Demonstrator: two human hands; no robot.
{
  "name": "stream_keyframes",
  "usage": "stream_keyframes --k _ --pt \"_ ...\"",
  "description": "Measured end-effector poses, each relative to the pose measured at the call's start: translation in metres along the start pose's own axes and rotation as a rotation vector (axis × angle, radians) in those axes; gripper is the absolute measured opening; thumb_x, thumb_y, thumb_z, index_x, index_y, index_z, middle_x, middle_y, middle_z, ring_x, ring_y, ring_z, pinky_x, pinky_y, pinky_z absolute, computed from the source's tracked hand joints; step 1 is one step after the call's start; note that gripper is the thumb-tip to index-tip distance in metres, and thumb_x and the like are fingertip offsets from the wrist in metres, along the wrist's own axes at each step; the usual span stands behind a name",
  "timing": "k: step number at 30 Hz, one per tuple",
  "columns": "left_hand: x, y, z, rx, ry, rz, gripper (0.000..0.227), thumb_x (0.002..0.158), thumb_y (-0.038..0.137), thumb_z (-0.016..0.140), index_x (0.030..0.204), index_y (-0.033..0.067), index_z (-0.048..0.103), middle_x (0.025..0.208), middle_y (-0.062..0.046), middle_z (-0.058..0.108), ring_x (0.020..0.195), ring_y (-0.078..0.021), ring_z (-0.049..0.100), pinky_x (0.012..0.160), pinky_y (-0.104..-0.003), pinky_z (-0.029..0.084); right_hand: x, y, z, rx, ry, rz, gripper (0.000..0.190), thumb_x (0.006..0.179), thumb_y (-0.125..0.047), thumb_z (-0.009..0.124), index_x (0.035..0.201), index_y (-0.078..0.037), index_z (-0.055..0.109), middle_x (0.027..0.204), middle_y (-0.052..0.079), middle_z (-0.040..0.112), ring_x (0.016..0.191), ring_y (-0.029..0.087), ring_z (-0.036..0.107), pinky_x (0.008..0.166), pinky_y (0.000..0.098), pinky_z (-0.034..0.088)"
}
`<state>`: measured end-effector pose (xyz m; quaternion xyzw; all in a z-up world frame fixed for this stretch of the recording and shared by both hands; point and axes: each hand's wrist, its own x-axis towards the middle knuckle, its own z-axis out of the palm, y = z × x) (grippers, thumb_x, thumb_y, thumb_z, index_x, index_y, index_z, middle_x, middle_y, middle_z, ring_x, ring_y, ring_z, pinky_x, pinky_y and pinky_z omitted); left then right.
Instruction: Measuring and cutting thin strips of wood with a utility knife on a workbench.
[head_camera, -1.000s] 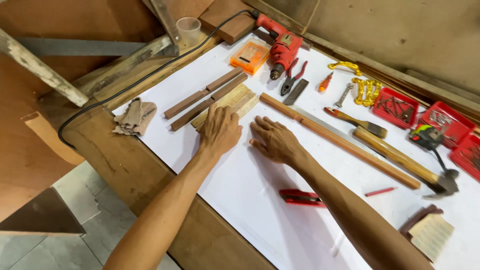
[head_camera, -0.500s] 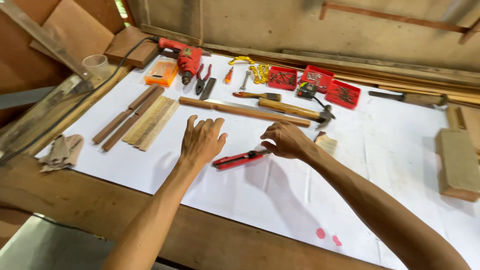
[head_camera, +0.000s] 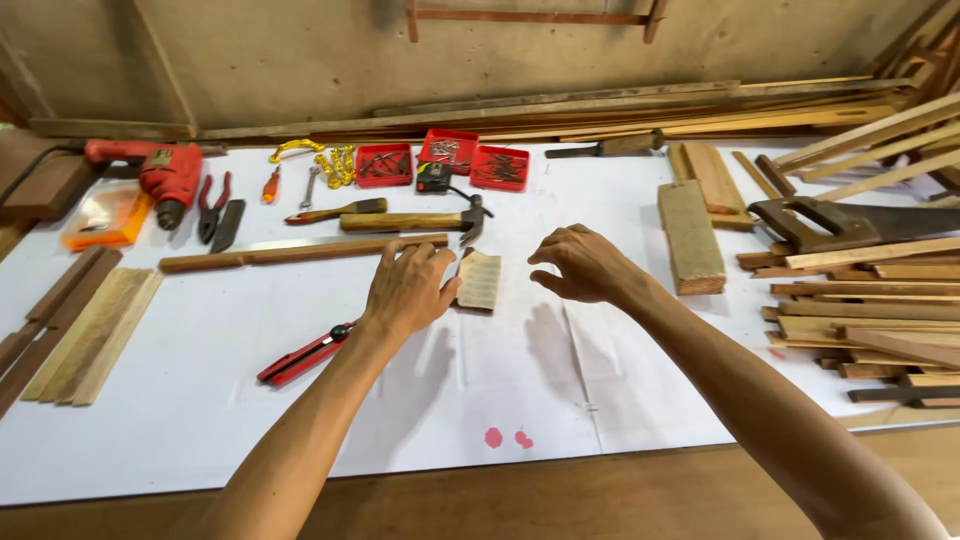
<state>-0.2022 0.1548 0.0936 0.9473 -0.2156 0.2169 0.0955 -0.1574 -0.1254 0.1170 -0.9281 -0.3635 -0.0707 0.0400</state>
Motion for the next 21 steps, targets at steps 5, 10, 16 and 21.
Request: stream_keyframes --k 5,10,16,21 --pt "0.054 0.039 0.016 -0.029 -0.104 0.035 0.031 0.09 0.031 0.071 0.112 0.01 0.07 0.097 -0.011 0.072 0.096 -0.0272 0.067 0.103 -0.045 0.037 -0.024 0.048 -0.004 0.027 0.036 0.027 0.028 0.092 -0.033 0.069 0.107 -0.011 0.077 0.111 0.008 0.076 0.109 0.026 0.067 0.104 0.0441 0.046" --pt "0.116 0.08 0.06 -0.054 -0.215 0.057 0.039 0.092 0.03 0.07 0.124 0.0085 0.063 0.097 -0.01 0.072 0.096 -0.0264 0.068 0.101 -0.045 0.039 -0.04 0.114 0.011 0.036 0.093 0.067 0.03 0.092 -0.032 0.07 0.111 -0.011 0.076 0.112 0.009 0.075 0.11 0.026 0.067 0.106 0.0451 0.045" --pt "0.163 0.133 0.117 -0.038 -0.332 0.245 0.038 0.091 0.032 0.068 0.121 0.0088 0.062 0.102 -0.01 0.07 0.101 -0.026 0.066 0.105 -0.046 0.036 -0.07 0.174 0.024 0.08 0.167 0.135 0.032 0.09 -0.032 0.072 0.112 -0.009 0.076 0.113 0.012 0.074 0.113 0.029 0.064 0.104 0.0441 0.045" --pt "0.192 0.17 0.124 -0.095 -0.389 0.334 0.035 0.09 0.03 0.066 0.12 0.012 0.064 0.108 -0.009 0.069 0.102 -0.0256 0.064 0.107 -0.045 0.035 -0.094 0.193 0.017 0.108 0.237 0.179 0.034 0.088 -0.031 0.073 0.112 -0.007 0.076 0.113 0.013 0.074 0.115 0.028 0.065 0.105 0.0421 0.045"
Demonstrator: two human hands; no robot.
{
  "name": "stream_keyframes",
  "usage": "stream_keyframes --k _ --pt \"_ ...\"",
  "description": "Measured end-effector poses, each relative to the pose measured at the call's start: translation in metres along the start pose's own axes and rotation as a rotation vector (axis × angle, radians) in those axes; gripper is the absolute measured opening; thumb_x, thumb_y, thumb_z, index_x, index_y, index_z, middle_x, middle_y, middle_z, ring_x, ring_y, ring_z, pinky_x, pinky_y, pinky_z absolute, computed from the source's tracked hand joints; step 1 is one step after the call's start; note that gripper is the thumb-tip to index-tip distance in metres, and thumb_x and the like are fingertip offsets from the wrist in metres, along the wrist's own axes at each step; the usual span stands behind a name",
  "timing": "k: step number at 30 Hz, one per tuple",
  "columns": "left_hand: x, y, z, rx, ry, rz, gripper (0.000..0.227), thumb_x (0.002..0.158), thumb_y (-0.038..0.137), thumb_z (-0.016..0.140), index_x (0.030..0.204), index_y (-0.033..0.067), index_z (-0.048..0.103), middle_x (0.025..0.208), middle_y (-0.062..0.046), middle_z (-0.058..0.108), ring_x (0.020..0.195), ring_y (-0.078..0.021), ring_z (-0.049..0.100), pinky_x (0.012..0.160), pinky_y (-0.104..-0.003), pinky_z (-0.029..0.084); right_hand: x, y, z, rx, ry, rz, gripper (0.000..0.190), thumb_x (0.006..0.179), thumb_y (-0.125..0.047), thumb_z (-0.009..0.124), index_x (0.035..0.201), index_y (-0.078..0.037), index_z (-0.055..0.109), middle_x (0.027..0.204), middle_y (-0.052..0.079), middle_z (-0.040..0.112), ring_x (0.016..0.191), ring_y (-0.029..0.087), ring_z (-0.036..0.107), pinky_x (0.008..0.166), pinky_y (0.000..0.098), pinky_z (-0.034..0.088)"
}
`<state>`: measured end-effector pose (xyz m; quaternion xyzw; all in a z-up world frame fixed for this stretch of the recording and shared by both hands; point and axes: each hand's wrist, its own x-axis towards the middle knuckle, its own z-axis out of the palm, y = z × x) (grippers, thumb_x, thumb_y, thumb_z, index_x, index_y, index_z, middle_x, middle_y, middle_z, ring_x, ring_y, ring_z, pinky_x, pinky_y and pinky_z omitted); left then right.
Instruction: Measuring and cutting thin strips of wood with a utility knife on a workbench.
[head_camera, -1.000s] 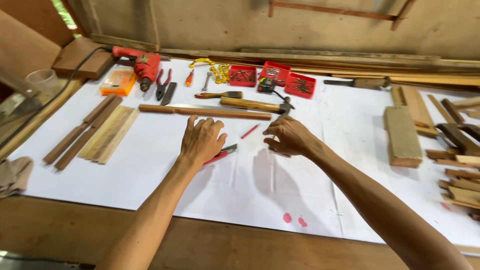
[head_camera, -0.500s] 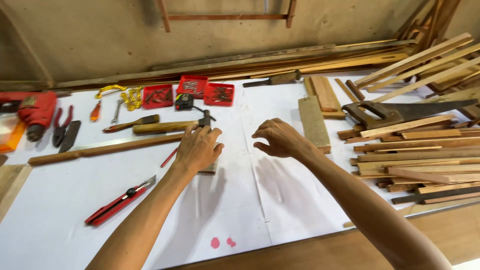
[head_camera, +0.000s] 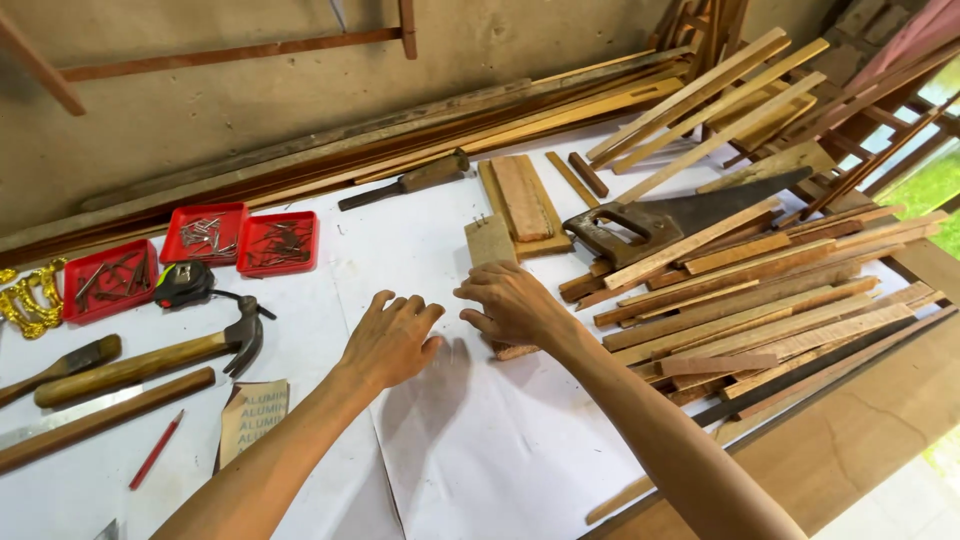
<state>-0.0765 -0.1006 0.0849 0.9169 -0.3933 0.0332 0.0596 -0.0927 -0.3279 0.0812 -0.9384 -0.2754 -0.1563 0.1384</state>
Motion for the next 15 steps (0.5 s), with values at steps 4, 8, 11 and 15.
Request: stream_keyframes --k 4,8,11,15 --pt "0.02 0.018 -0.001 -0.019 0.015 0.062 0.035 0.092 0.032 0.066 0.12 0.0111 0.065 0.106 -0.01 0.069 0.105 -0.0251 0.064 0.108 -0.044 0.034 -0.027 0.008 -0.01 0.063 0.035 0.068 0.033 0.09 -0.028 0.071 0.115 -0.006 0.074 0.119 0.012 0.073 0.119 0.028 0.064 0.107 0.0411 0.045" --pt "0.029 0.037 0.0 -0.02 -0.037 0.063 0.037 0.093 0.033 0.065 0.123 0.0116 0.064 0.107 -0.008 0.068 0.106 -0.0234 0.064 0.11 -0.045 0.033 -0.056 0.01 -0.028 -0.004 0.039 0.121 0.036 0.089 -0.027 0.071 0.12 -0.007 0.072 0.126 0.012 0.069 0.124 0.029 0.059 0.111 0.0437 0.042" --pt "0.023 0.052 0.0 -0.026 -0.063 0.093 0.038 0.093 0.034 0.066 0.124 0.012 0.063 0.108 -0.008 0.068 0.107 -0.0224 0.064 0.109 -0.045 0.033 -0.08 -0.001 -0.036 -0.01 -0.001 0.223 0.039 0.09 -0.029 0.07 0.125 -0.01 0.07 0.13 0.012 0.067 0.127 0.029 0.056 0.111 0.0445 0.041" --pt "0.011 0.06 0.012 -0.067 0.045 0.15 0.044 0.089 0.031 0.07 0.128 0.0106 0.061 0.109 -0.008 0.068 0.106 -0.024 0.065 0.108 -0.045 0.033 -0.108 -0.026 -0.047 -0.049 -0.015 0.299 0.043 0.09 -0.03 0.07 0.129 -0.014 0.066 0.136 0.012 0.063 0.13 0.03 0.053 0.11 0.0441 0.042"
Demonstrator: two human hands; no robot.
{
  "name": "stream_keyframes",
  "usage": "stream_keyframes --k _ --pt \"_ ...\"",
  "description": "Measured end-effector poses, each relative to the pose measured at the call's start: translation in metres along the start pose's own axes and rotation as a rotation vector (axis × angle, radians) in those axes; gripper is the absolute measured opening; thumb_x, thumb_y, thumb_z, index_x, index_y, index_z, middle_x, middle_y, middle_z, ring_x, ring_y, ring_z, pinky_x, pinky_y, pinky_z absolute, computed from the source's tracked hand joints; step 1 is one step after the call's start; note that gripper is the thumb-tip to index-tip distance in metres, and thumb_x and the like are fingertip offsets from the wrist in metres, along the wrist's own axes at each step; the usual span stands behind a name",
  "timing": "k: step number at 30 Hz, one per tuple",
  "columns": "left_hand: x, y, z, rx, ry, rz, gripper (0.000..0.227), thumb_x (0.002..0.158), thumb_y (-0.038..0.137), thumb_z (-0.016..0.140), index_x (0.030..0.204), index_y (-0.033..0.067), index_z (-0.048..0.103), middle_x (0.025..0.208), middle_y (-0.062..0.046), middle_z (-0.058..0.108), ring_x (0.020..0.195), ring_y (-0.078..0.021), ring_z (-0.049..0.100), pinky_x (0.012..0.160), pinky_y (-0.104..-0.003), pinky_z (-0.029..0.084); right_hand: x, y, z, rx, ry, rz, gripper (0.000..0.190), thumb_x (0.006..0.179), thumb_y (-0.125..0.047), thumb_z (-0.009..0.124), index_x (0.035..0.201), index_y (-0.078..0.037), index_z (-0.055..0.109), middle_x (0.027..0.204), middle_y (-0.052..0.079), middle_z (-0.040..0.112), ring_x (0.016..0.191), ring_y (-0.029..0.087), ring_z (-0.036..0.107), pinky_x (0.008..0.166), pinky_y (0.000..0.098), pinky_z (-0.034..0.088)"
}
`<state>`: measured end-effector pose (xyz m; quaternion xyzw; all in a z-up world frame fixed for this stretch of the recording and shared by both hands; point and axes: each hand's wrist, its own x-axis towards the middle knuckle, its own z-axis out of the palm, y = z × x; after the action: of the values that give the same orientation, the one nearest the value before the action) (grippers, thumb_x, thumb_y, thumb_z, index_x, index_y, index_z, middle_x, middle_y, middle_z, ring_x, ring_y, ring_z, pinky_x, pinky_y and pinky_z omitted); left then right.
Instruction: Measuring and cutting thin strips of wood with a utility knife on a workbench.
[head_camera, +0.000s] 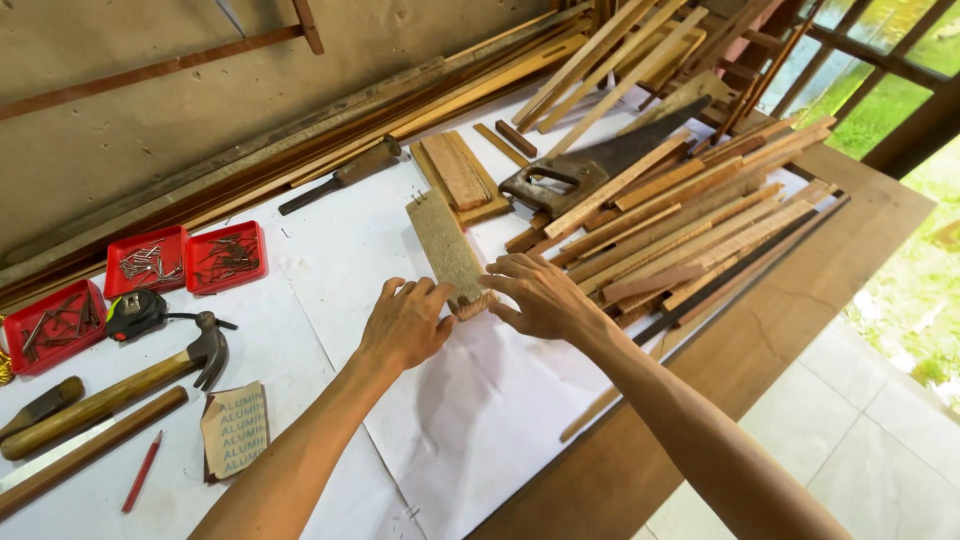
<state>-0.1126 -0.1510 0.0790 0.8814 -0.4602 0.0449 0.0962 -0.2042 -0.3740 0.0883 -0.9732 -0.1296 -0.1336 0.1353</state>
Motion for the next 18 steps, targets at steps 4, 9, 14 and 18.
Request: stream_keyframes --k 4,9,14,18 --pt "-0.022 0.015 0.003 0.006 0.008 0.034 0.046 0.091 0.032 0.069 0.131 0.0112 0.058 0.109 -0.009 0.068 0.106 -0.0241 0.065 0.106 -0.046 0.034 -0.034 -0.02 -0.002 -0.056 -0.015 0.046 0.048 0.089 -0.029 0.071 0.134 -0.014 0.064 0.137 0.013 0.061 0.13 0.03 0.052 0.111 0.0465 0.039" --pt "-0.04 0.038 -0.025 0.016 -0.08 0.027 0.046 0.092 0.032 0.069 0.133 0.0163 0.057 0.115 -0.008 0.068 0.11 -0.0229 0.064 0.108 -0.043 0.034 -0.062 -0.04 -0.015 -0.121 -0.049 0.12 0.051 0.09 -0.032 0.072 0.136 -0.014 0.062 0.136 0.013 0.06 0.131 0.03 0.051 0.112 0.0454 0.038" --pt "-0.034 0.042 -0.009 -0.013 0.055 0.232 0.051 0.087 0.033 0.072 0.131 0.0124 0.057 0.12 -0.009 0.067 0.114 -0.0245 0.062 0.103 -0.047 0.033 -0.097 -0.063 -0.041 -0.09 0.013 0.185 0.049 0.088 -0.029 0.072 0.134 -0.013 0.063 0.135 0.011 0.063 0.13 0.029 0.053 0.11 0.0441 0.04" --pt "-0.035 0.065 -0.015 0.013 -0.035 0.271 0.05 0.089 0.035 0.071 0.132 0.0135 0.057 0.118 -0.011 0.067 0.114 -0.0248 0.062 0.105 -0.047 0.034 -0.128 -0.081 -0.057 -0.098 0.019 0.257 0.048 0.087 -0.027 0.072 0.132 -0.013 0.064 0.131 0.008 0.065 0.127 0.028 0.055 0.109 0.0447 0.041"
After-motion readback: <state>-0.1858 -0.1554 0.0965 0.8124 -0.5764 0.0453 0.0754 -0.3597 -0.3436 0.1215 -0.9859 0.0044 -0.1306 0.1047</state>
